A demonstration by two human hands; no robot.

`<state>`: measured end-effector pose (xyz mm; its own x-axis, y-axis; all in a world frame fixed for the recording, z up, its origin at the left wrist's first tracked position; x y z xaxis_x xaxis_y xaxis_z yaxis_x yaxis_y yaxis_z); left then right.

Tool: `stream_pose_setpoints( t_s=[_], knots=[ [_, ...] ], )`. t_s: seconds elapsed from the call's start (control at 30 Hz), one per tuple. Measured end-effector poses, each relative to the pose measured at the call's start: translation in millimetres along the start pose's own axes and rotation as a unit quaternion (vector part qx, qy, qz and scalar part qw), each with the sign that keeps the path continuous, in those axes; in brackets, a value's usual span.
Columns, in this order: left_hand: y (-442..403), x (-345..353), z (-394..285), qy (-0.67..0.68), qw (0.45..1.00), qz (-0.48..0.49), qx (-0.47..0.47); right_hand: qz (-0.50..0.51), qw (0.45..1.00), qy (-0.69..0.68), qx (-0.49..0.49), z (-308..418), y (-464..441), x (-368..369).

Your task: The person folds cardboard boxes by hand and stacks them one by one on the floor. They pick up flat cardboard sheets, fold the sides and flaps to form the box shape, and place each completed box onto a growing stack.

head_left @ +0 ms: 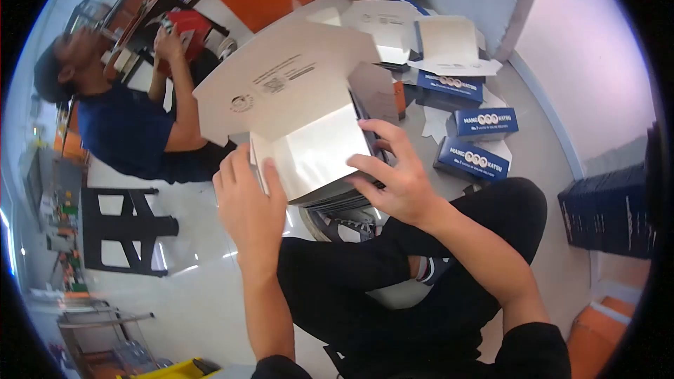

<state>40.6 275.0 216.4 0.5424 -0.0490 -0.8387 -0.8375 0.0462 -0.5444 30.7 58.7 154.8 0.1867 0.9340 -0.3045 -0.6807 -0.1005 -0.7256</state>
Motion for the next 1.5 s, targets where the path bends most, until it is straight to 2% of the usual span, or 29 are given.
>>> stream_pose_setpoints(
  t_s=[0.07,0.1,0.13,0.17,0.23,0.3,0.37,0.43,0.47,0.57,0.77,0.83,0.97,1.03,1.07,1.13,1.17,1.23,1.27,1.33,1.4,1.47,1.5],
  knots=[
    [2,-17,-40,0.137,0.978,0.033,0.152,-0.011,0.999,-0.021,0.029,-1,0,-2],
    [2,-21,-55,0.139,0.976,0.037,0.162,-0.006,0.997,-0.048,0.053,-3,1,-3],
    [2,-16,-73,0.269,0.939,0.152,0.150,-0.009,0.994,-0.095,0.061,-11,6,-1],
    [3,-10,-86,0.389,0.873,0.263,0.131,-0.014,0.994,-0.092,0.065,-11,6,-5],
    [0,1,-91,0.375,0.879,0.243,0.169,-0.025,0.983,-0.129,0.129,-14,4,-11],
    [-5,6,-90,0.248,0.907,0.249,0.234,-0.034,0.986,-0.110,0.117,-23,3,-16],
    [-5,-2,-94,0.227,0.907,0.232,0.267,-0.023,0.981,-0.130,0.141,-33,2,-18],
    [-5,-3,-92,0.235,0.914,0.260,0.205,-0.015,0.973,-0.140,0.183,-39,3,-17],
    [-4,-4,-93,0.233,0.913,0.263,0.209,0.003,0.964,-0.149,0.220,-43,5,-16],
    [-2,-4,-98,0.227,0.919,0.249,0.206,-0.004,0.953,-0.181,0.245,-51,8,-14],
    [0,3,-107,0.171,0.911,0.296,0.231,0.022,0.960,-0.130,0.247,-55,9,-17],
    [5,11,-111,0.090,0.914,0.307,0.249,0.039,0.957,-0.125,0.257,-55,10,-18],
    [8,15,-107,0.129,0.902,0.339,0.236,0.088,0.961,-0.074,0.250,-50,10,-26],
    [8,18,-103,0.221,0.871,0.382,0.218,0.101,0.959,-0.069,0.254,-48,7,-29],
    [6,17,-104,0.220,0.871,0.382,0.218,0.115,0.957,-0.064,0.258,-48,6,-29],
    [3,16,-103,0.265,0.855,0.409,0.174,0.108,0.960,-0.064,0.251,-50,7,-27],
    [3,17,-98,0.266,0.856,0.408,0.173,0.103,0.962,-0.064,0.243,-51,6,-27],
    [-5,17,-75,0.305,0.907,0.268,0.113,0.100,0.962,-0.060,0.247,-50,5,-27],
    [-12,16,-60,0.242,0.956,0.153,0.068,0.093,0.961,-0.057,0.253,-49,5,-26],
    [-17,21,-20,0.142,0.990,-0.006,-0.016,0.094,0.965,-0.049,0.242,-45,7,-21],
    [-18,37,11,0.151,0.985,0.011,-0.087,0.086,0.975,-0.021,0.202,-47,4,-18],
    [-16,62,36,0.189,0.974,0.024,-0.122,0.085,0.975,-0.010,0.205,-45,-1,-18],
    [-17,69,41,0.283,0.948,0.051,-0.137,0.087,0.974,-0.018,0.208,-44,-3,-19]
  ],
)
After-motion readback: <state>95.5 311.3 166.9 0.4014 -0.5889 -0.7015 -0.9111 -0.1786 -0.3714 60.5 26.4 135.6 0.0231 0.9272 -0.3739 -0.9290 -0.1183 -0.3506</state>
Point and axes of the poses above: each hand's wrist, its own y-axis away from the middle knuckle, its own x-axis out of the palm, z = x × y, the point moved 4 cm from there along -y, towards the middle knuckle, and after that the axes turned 5 degrees about -y, right-handed, at the moved point
